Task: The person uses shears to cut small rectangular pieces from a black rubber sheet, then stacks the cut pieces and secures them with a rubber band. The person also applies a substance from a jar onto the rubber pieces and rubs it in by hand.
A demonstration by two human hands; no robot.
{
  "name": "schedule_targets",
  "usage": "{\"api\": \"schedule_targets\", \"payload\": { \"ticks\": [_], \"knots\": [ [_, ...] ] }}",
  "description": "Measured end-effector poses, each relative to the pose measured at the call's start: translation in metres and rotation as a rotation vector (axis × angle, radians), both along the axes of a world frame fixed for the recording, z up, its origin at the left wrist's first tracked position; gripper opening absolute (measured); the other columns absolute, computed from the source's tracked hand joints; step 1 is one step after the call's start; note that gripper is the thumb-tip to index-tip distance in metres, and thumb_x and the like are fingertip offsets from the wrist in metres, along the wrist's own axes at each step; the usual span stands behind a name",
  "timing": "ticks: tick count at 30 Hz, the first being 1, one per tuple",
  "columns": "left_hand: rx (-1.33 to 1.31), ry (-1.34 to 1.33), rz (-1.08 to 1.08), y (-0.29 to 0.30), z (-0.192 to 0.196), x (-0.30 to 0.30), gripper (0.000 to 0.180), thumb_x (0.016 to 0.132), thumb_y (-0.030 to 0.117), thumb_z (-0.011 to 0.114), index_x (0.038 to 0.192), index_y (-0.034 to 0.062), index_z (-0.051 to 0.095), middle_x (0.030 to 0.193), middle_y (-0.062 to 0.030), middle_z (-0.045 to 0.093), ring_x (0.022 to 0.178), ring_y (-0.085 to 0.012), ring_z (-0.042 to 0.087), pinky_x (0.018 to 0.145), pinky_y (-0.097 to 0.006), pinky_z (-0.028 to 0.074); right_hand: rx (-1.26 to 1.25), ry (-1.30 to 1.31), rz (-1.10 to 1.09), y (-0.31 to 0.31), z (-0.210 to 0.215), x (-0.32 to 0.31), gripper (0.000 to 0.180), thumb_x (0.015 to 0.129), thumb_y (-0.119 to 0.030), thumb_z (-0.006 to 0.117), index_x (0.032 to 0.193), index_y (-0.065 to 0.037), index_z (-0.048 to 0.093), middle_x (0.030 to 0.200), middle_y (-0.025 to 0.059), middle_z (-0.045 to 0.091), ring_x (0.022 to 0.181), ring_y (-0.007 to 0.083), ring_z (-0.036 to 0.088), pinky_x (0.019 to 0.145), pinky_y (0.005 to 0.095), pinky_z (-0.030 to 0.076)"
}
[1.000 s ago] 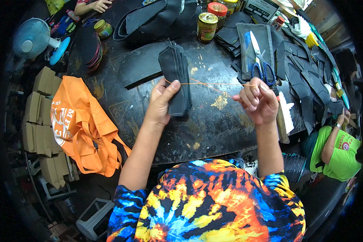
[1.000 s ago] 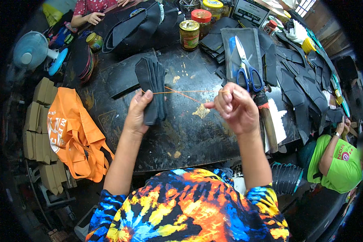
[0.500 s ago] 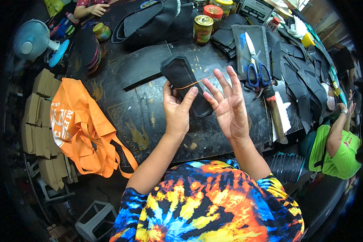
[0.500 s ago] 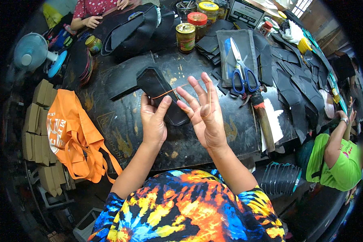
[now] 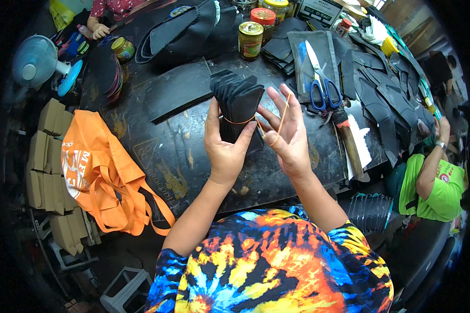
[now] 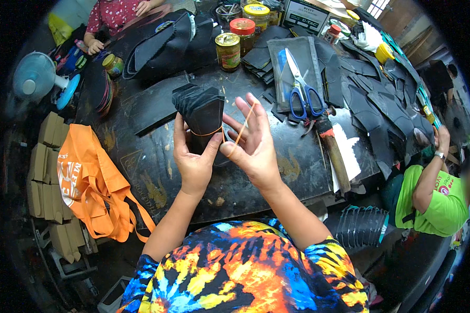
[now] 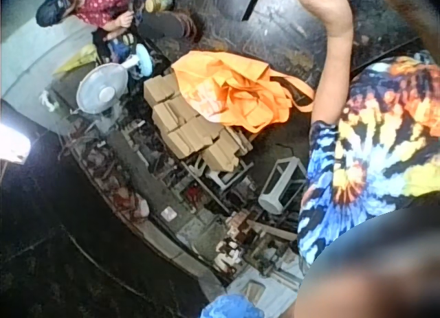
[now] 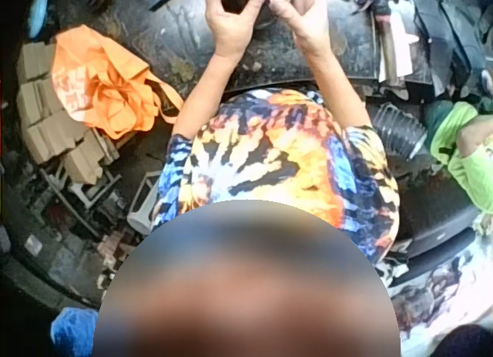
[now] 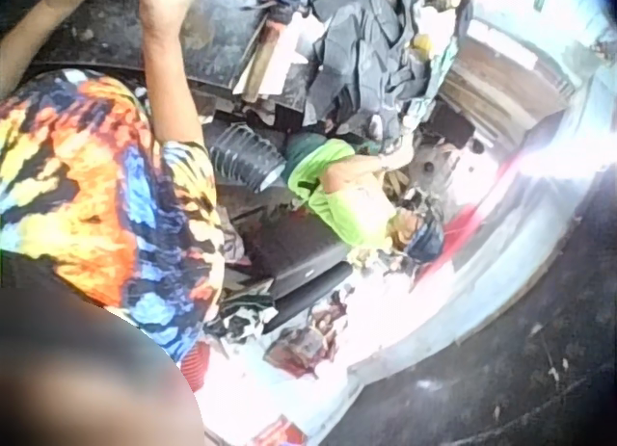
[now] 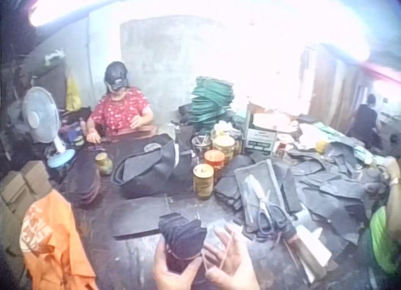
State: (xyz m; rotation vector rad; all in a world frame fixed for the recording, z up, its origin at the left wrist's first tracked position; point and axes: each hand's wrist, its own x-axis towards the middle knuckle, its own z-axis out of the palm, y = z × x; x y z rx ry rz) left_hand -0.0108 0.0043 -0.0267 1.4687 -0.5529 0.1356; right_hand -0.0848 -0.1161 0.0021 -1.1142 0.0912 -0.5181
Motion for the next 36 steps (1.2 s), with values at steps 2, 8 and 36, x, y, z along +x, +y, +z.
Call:
{"api": "schedule_targets", "payload": {
  "ticks": [2,8,36],
  "knots": [
    [0.139,-0.226,0.05,0.005,0.002,0.002,0.078,0.081,0.003,0.083,0.152,0.0094,0.05,0.119,-0.0113,0.066,0.108,-0.0242,0.066,0.093,-0.037,0.053,-0.213,0.084,-0.01,-0.009,0.006,0.001,0.113,0.078,-0.029,0.092,0.162,-0.008,0.02,0.162,0.0214,0.033,0.143,0.0354,0.048,0.111,0.0438,0.045],
    [0.648,-0.584,-0.116,0.016,0.009,0.003,0.066,0.074,0.01,0.083,0.137,0.0162,0.066,0.116,-0.0068,0.067,0.104,-0.0291,0.066,0.089,-0.043,0.05,-0.646,0.229,-0.002,-0.054,0.016,0.006,0.103,0.067,-0.05,0.093,0.148,-0.004,0.048,0.139,0.016,0.061,0.138,0.028,0.053,0.108,0.0467,0.045],
    [0.563,-0.139,-0.429,0.045,0.02,0.034,0.063,0.072,0.022,0.086,0.128,0.0035,0.064,0.116,-0.0206,0.072,0.108,-0.0411,0.069,0.093,-0.044,0.054,-0.79,0.355,0.286,-0.052,0.013,0.006,0.071,0.072,-0.029,0.092,0.127,0.002,0.061,0.119,0.0118,0.068,0.113,0.0201,0.064,0.103,0.0354,0.048]
  ]
}}
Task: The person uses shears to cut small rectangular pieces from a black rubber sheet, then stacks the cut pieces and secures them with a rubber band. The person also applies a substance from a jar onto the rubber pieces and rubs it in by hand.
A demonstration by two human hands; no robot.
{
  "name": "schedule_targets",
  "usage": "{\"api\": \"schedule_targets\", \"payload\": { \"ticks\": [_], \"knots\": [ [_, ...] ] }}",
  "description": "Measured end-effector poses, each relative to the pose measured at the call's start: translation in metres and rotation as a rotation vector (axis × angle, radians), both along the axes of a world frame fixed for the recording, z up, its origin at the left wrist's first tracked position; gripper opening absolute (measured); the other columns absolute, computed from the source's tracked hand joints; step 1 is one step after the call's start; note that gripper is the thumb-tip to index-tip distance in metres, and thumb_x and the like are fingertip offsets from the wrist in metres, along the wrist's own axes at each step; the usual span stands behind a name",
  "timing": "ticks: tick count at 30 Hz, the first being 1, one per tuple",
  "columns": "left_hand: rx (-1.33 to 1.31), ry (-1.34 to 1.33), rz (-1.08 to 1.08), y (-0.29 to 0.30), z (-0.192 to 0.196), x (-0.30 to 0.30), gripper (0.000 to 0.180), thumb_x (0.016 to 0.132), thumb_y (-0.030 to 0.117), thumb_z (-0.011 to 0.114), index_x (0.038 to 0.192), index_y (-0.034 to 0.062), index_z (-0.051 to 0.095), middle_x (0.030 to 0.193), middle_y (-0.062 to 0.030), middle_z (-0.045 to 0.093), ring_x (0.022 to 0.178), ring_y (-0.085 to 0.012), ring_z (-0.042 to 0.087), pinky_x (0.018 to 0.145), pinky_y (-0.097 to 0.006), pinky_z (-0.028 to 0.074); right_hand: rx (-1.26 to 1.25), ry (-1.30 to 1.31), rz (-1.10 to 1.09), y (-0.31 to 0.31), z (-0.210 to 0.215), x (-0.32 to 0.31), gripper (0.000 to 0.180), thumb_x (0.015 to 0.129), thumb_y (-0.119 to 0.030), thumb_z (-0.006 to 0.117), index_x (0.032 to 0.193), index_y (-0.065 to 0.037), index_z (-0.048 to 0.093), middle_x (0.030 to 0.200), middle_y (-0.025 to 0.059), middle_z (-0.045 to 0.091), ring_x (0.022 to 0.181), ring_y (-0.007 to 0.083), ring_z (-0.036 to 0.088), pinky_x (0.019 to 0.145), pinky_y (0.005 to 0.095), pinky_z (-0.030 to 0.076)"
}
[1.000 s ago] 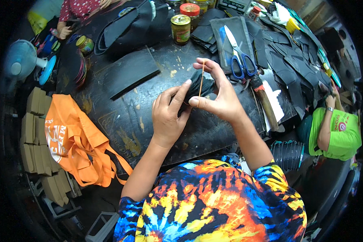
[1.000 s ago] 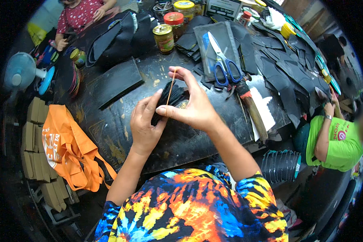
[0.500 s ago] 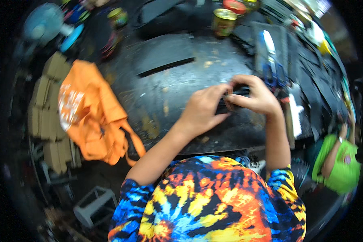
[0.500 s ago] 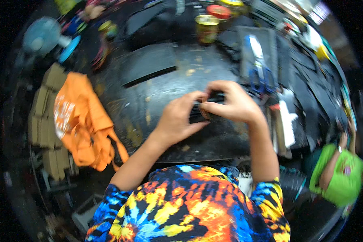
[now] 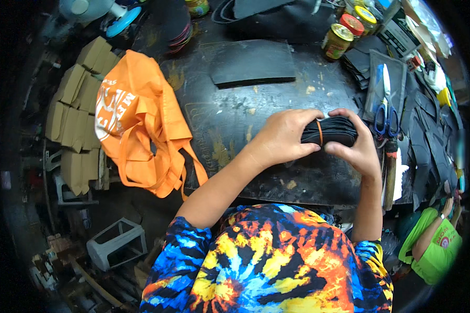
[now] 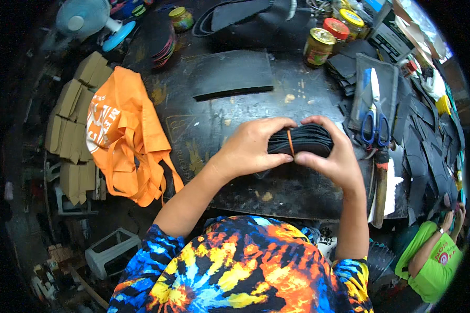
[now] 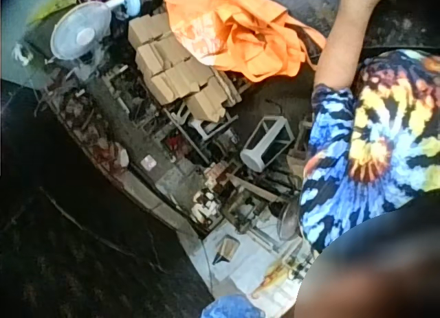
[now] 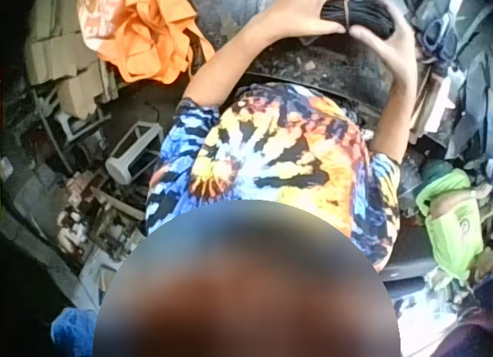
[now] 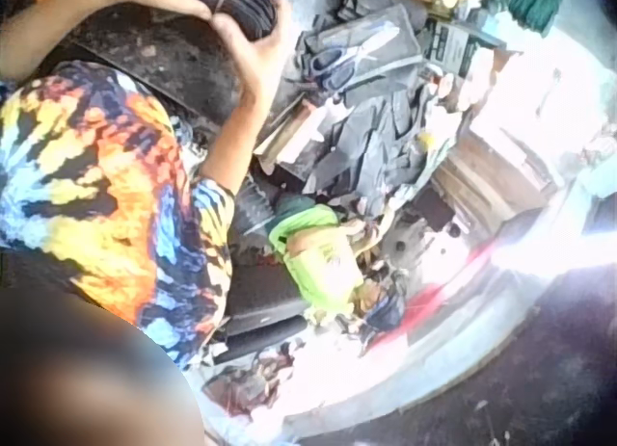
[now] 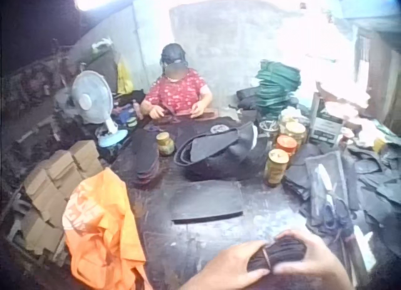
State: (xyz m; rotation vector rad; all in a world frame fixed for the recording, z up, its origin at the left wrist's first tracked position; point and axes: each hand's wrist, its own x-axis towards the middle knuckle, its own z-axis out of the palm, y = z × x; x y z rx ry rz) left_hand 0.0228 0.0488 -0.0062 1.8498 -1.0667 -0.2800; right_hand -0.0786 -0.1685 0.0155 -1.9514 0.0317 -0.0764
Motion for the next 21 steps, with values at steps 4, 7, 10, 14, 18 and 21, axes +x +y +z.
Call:
{"api": "schedule_targets", "payload": {
  "ticks": [4,7,10,14,18,21],
  "knots": [
    [0.091,0.345,-0.155,0.001,0.005,0.027,0.077,0.076,0.03,0.09,0.14,0.0073,0.056,0.126,-0.016,0.068,0.121,-0.028,0.065,0.104,-0.04,0.049,0.16,0.094,-0.152,-0.005,-0.014,0.012,0.055,0.085,-0.028,0.085,0.125,0.001,0.062,0.109,0.0065,0.07,0.091,0.0147,0.068,0.083,0.0297,0.055],
    [0.102,0.29,-0.084,0.004,0.004,0.044,0.079,0.077,0.026,0.09,0.145,0.0061,0.054,0.132,-0.0138,0.063,0.126,-0.024,0.058,0.109,-0.037,0.044,0.298,0.067,-0.264,-0.01,-0.027,0.015,0.05,0.093,-0.033,0.078,0.127,0.0,0.062,0.108,0.0053,0.068,0.092,0.0126,0.065,0.081,0.028,0.053],
    [-0.132,0.634,-0.019,-0.001,-0.009,0.043,0.066,0.083,0.015,0.085,0.141,0.0021,0.056,0.128,-0.0114,0.063,0.121,-0.0196,0.06,0.106,-0.033,0.046,0.425,0.118,-0.318,-0.019,-0.037,0.018,0.043,0.104,-0.033,0.063,0.136,-0.004,0.057,0.117,0.0053,0.065,0.107,0.0127,0.061,0.088,0.0289,0.053],
    [-0.286,0.505,0.119,-0.022,-0.03,0.044,0.052,0.088,0.009,0.08,0.135,0.0001,0.06,0.123,-0.0094,0.065,0.117,-0.0168,0.061,0.103,-0.03,0.048,0.527,-0.015,-0.306,-0.035,-0.045,0.027,0.047,0.108,-0.031,0.056,0.147,-0.005,0.049,0.126,0.0069,0.061,0.111,0.0151,0.062,0.09,0.0343,0.056],
    [-0.216,0.365,0.17,-0.038,-0.037,0.055,0.046,0.089,0.012,0.078,0.131,0.0017,0.064,0.127,-0.0135,0.066,0.12,-0.0234,0.063,0.105,-0.035,0.047,0.112,-0.102,-0.325,-0.044,-0.042,0.028,0.056,0.102,-0.013,0.064,0.154,-0.004,0.044,0.133,0.0112,0.057,0.116,0.0142,0.059,0.094,0.0343,0.054],
    [0.0,0.061,0.251,-0.042,-0.035,0.051,0.046,0.087,0.018,0.077,0.129,0.0027,0.066,0.13,-0.0214,0.064,0.123,-0.0384,0.061,0.108,-0.043,0.046,-0.158,0.009,-0.305,-0.045,-0.034,0.017,0.065,0.094,-0.008,0.072,0.152,-0.001,0.044,0.129,0.0169,0.06,0.105,0.0218,0.067,0.092,0.0335,0.055]
  ]
}}
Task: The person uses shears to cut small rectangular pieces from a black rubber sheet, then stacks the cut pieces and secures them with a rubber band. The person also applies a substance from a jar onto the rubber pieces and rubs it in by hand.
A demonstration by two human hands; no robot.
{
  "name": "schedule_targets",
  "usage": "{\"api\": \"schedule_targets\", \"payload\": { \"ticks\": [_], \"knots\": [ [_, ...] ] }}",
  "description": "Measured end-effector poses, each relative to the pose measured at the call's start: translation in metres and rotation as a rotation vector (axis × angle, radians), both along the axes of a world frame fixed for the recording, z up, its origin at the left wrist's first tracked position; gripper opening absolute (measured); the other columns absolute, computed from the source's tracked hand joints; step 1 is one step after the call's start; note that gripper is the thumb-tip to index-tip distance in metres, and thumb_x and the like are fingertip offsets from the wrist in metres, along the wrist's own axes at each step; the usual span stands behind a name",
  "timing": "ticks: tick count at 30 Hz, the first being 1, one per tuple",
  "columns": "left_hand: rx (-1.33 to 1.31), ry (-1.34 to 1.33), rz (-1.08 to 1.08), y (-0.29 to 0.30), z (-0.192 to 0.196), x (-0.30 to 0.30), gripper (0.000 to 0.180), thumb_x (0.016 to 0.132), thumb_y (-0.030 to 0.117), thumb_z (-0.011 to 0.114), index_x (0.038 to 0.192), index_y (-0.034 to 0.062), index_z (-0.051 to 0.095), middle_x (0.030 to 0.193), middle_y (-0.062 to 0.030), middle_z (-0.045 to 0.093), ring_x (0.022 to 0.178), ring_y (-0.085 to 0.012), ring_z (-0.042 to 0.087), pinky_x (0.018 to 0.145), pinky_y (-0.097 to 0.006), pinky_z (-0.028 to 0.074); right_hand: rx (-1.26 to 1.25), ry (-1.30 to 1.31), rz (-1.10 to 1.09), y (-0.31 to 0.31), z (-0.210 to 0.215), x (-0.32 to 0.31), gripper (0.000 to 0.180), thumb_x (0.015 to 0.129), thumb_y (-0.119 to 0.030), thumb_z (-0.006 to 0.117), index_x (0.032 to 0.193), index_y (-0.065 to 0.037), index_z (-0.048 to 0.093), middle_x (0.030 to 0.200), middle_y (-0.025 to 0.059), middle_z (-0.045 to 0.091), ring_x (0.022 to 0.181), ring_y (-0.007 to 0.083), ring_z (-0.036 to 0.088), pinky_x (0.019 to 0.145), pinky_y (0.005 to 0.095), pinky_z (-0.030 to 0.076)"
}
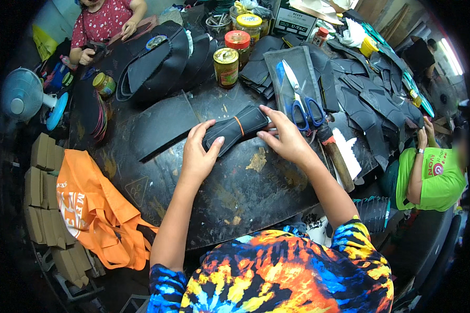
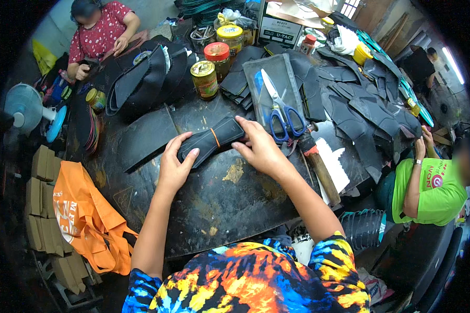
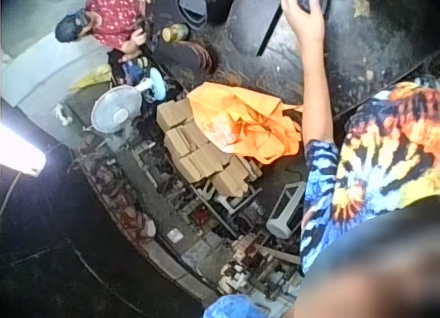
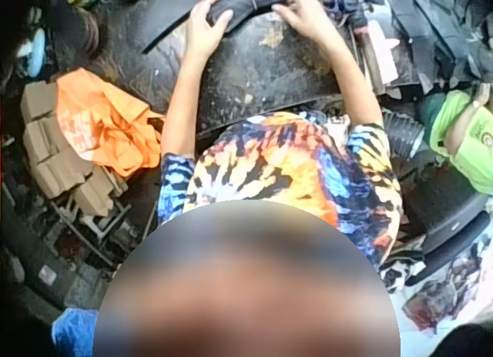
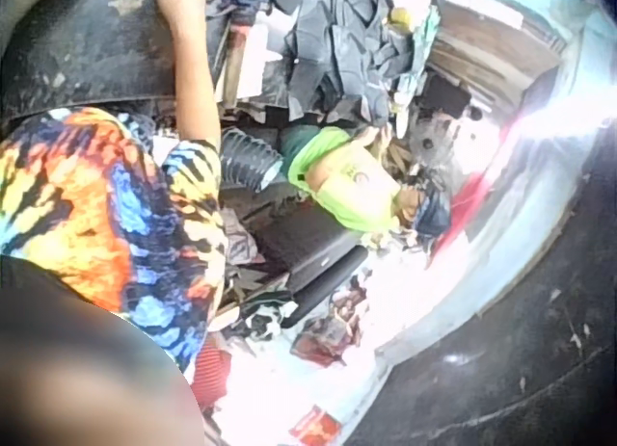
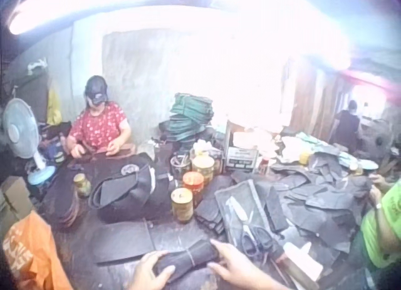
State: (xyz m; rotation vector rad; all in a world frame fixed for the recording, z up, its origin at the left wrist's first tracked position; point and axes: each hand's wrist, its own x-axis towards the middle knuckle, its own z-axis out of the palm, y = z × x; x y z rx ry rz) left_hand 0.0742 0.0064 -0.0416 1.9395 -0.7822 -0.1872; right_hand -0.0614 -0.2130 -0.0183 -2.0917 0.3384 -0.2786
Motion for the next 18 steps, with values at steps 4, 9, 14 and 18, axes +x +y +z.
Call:
{"api": "schedule_targets", "payload": {
  "ticks": [4,9,14,18],
  "knots": [
    [0.067,-0.32,0.099,0.003,0.009,-0.012,0.052,0.087,0.017,0.075,0.135,0.0035,0.062,0.14,-0.0211,0.058,0.128,-0.0385,0.057,0.11,-0.044,0.043,-0.253,-0.056,0.057,-0.009,0.019,-0.011,0.048,0.09,-0.015,0.078,0.133,-0.003,0.062,0.113,0.0179,0.065,0.097,0.0288,0.07,0.085,0.0395,0.056],
    [-0.024,-0.486,0.071,0.001,0.014,-0.023,0.066,0.084,0.025,0.08,0.143,0.0078,0.056,0.149,-0.0207,0.049,0.131,-0.0416,0.049,0.112,-0.051,0.037,-0.413,-0.19,0.095,-0.054,0.055,0.034,0.022,0.09,-0.021,0.075,0.099,-0.001,0.075,0.093,0.0169,0.074,0.088,0.0329,0.072,0.08,0.0407,0.057],
    [-0.001,-0.417,0.006,-0.006,-0.001,-0.023,0.055,0.08,0.01,0.08,0.133,0.0085,0.064,0.14,-0.0178,0.058,0.128,-0.0398,0.054,0.109,-0.048,0.042,-0.781,-0.197,-0.076,-0.13,0.098,0.163,0.04,0.086,-0.039,0.074,0.108,-0.006,0.077,0.103,0.0215,0.073,0.097,0.0384,0.071,0.087,0.0458,0.056],
    [-0.007,-0.392,-0.081,0.011,-0.003,-0.018,0.047,0.074,-0.004,0.076,0.119,0.0094,0.071,0.132,-0.0163,0.064,0.122,-0.0389,0.058,0.106,-0.047,0.045,-0.849,0.062,-0.252,-0.152,0.096,0.247,0.073,0.083,-0.067,0.069,0.125,-0.007,0.072,0.124,0.0239,0.07,0.113,0.037,0.07,0.096,0.0459,0.056]
  ]
}}
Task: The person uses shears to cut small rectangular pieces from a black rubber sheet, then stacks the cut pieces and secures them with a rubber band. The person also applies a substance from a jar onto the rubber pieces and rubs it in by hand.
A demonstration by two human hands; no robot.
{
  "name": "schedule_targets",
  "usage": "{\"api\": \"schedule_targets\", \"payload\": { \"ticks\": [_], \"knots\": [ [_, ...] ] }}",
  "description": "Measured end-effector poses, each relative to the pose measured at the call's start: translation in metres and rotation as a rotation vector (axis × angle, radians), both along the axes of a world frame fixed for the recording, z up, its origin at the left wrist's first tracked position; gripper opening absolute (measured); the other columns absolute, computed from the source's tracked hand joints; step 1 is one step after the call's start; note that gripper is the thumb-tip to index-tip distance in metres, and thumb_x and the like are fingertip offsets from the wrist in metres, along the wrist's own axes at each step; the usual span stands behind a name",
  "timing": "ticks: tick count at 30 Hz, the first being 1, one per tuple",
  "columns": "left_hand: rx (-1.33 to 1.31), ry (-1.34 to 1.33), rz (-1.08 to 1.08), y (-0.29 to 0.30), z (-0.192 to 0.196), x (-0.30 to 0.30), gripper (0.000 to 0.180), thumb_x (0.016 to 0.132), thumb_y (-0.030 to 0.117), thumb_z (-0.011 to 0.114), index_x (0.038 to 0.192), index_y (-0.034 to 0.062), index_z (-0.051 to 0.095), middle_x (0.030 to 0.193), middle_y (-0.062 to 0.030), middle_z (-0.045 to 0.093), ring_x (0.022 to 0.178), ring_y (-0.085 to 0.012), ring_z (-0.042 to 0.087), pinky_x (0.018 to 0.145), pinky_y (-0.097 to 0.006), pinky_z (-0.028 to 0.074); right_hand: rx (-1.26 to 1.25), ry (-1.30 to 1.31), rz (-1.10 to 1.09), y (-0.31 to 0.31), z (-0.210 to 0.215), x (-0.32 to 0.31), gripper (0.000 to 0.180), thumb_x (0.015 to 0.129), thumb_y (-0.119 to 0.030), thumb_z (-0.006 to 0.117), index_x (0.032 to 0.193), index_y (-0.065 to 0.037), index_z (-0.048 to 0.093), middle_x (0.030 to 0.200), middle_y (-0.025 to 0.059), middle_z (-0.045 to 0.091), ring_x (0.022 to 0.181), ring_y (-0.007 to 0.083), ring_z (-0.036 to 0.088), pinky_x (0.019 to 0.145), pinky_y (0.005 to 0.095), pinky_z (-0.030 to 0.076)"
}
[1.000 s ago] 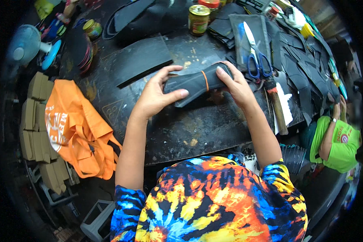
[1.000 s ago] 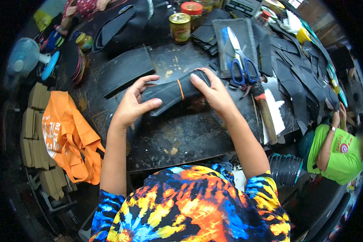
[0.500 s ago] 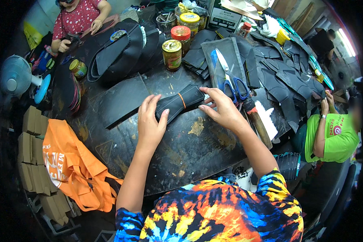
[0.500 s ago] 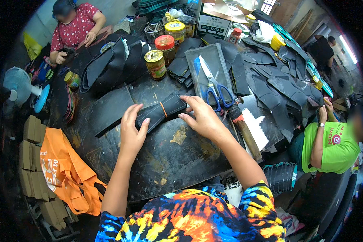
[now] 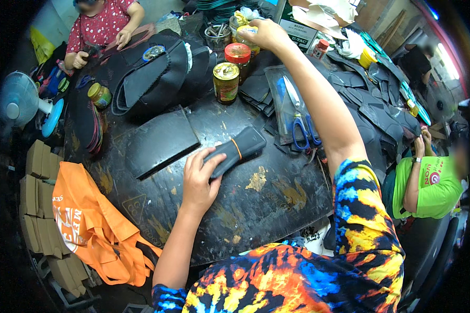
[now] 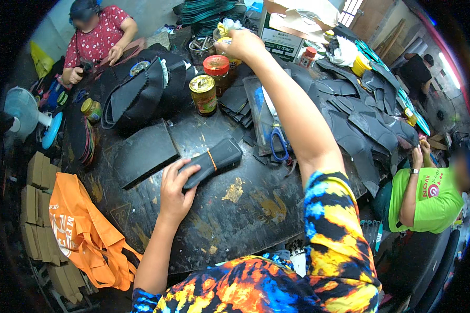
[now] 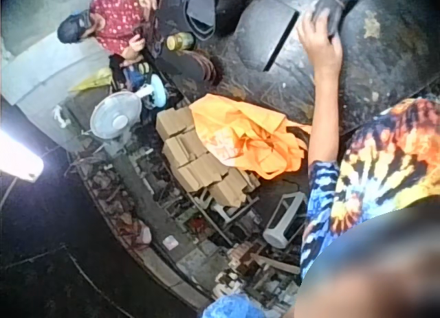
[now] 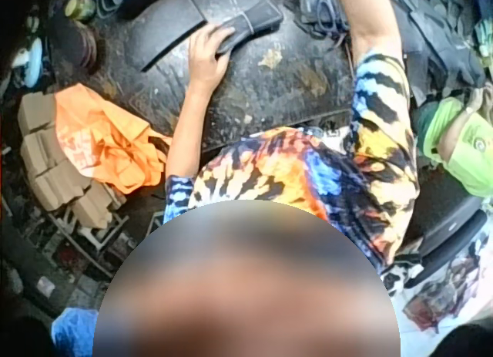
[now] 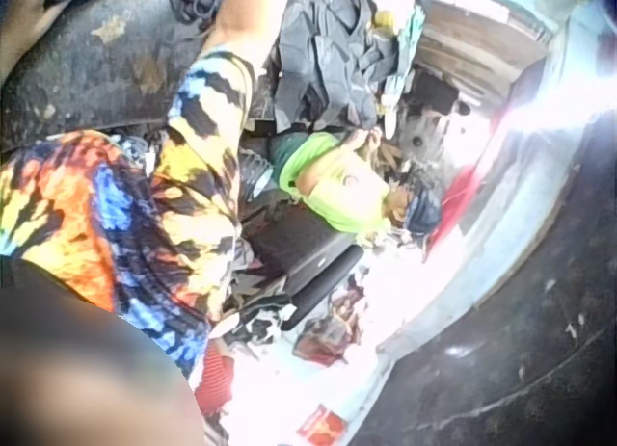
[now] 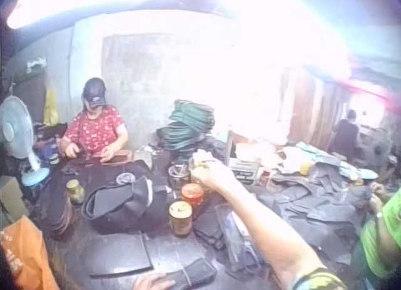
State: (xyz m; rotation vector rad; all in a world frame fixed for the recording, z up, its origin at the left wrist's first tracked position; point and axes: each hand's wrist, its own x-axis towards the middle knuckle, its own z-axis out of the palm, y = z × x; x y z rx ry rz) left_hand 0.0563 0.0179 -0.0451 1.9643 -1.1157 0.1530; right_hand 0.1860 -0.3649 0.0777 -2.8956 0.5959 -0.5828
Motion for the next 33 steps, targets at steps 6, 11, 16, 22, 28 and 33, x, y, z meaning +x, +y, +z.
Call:
{"api": "schedule_targets", "payload": {
  "ticks": [6,11,16,22,28,33],
  "knots": [
    [0.052,0.07,-0.102,0.024,0.003,-0.013,0.049,0.069,0.002,0.08,0.116,0.0127,0.073,0.133,-0.0129,0.062,0.124,-0.0382,0.057,0.107,-0.048,0.046,-0.152,0.085,-0.204,-0.007,-0.022,0.045,0.108,0.069,-0.083,0.074,0.141,-0.004,0.058,0.129,0.0206,0.069,0.12,0.0321,0.069,0.099,0.0454,0.056],
    [0.025,0.101,-0.165,0.021,0.008,-0.012,0.057,0.074,0.03,0.086,0.125,0.0101,0.07,0.136,-0.0161,0.061,0.127,-0.0389,0.056,0.109,-0.048,0.044,-0.117,-0.04,-0.15,-0.016,-0.036,0.052,0.093,0.07,-0.069,0.081,0.134,-0.005,0.058,0.121,0.0227,0.071,0.11,0.0357,0.072,0.091,0.0466,0.059],
    [-0.044,0.084,-0.066,0.024,0.019,0.0,0.078,0.08,0.044,0.083,0.141,0.0043,0.057,0.141,-0.0211,0.057,0.131,-0.0424,0.054,0.112,-0.049,0.042,-0.323,-0.414,-0.039,-0.006,-0.013,0.029,0.071,0.075,-0.057,0.083,0.121,-0.008,0.064,0.11,0.0223,0.069,0.1,0.0405,0.071,0.081,0.0491,0.059],
    [-0.339,0.183,0.133,-0.001,0.049,0.033,0.076,0.083,0.026,0.083,0.145,-0.0016,0.051,0.14,-0.0213,0.058,0.132,-0.0344,0.056,0.112,-0.044,0.042,0.232,-0.295,0.153,0.047,0.087,-0.067,0.044,0.085,-0.034,0.073,0.108,0.003,0.068,0.095,0.0202,0.073,0.086,0.0335,0.071,0.075,0.0402,0.056],
    [-0.349,-0.066,0.057,-0.066,0.092,0.039,0.116,0.06,0.035,0.099,0.153,-0.0017,0.04,0.146,-0.0239,0.054,0.135,-0.0388,0.053,0.115,-0.045,0.04,-0.155,-0.393,0.408,0.118,0.09,-0.144,0.062,0.077,-0.057,0.081,0.112,-0.007,0.07,0.111,0.0211,0.069,0.1,0.0364,0.07,0.08,0.0462,0.058],
    [-0.196,0.241,-0.011,-0.086,0.086,0.026,0.088,0.06,0.027,0.096,0.133,0.0023,0.053,0.127,-0.02,0.065,0.115,-0.0345,0.067,0.096,-0.043,0.054,-0.143,-0.36,0.605,0.148,0.04,-0.163,0.065,0.082,-0.055,0.076,0.116,0.0,0.069,0.098,0.0184,0.064,0.092,0.0366,0.065,0.08,0.0436,0.054]
  ]
}}
